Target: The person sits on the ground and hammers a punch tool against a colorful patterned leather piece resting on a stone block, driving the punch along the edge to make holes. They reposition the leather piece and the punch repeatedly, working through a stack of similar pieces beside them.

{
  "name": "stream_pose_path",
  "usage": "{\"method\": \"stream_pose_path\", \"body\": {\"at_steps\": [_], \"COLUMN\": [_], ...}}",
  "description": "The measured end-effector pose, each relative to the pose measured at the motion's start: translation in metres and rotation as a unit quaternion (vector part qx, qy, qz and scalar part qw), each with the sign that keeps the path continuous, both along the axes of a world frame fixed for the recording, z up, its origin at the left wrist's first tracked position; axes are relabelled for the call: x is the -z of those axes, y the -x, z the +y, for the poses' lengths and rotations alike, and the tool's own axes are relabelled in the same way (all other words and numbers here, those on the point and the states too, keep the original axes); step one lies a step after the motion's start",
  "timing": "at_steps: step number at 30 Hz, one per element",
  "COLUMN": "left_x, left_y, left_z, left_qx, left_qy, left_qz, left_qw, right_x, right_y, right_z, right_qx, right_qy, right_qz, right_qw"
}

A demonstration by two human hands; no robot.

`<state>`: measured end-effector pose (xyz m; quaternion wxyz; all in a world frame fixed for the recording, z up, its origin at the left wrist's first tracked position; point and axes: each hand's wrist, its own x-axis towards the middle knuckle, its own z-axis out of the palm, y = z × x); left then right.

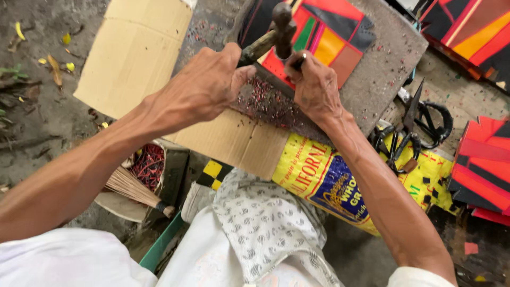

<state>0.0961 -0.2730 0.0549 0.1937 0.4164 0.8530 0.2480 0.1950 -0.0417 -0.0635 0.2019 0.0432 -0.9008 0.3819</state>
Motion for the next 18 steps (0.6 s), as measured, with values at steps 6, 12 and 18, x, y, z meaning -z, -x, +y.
{"method": "stream_pose_path", "body": {"at_steps": [6, 12, 18], "left_x": [0.037, 0.049, 0.041], "left_y": [-0.004, -0.015, -0.015], "left_z": [0.006, 0.013, 0.015], "left_qx": [0.024, 0.021, 0.016], "left_qy": [0.103, 0.074, 0.105], "left_qz": [-0.013, 0.005, -0.018], "left_qw": [0.994, 0.997, 0.994], "right_x": [0.006, -0.002, -0.001], "right_y": [-0.001, -0.011, -0.023], "right_z": [0.007, 0.021, 0.013], "right_qx": [0.099, 0.044, 0.005], "right_qy": [0.137, 0.303, 0.181], "right_qz": [-0.077, -0.074, -0.077], "right_qw": [0.983, 0.949, 0.980]}}
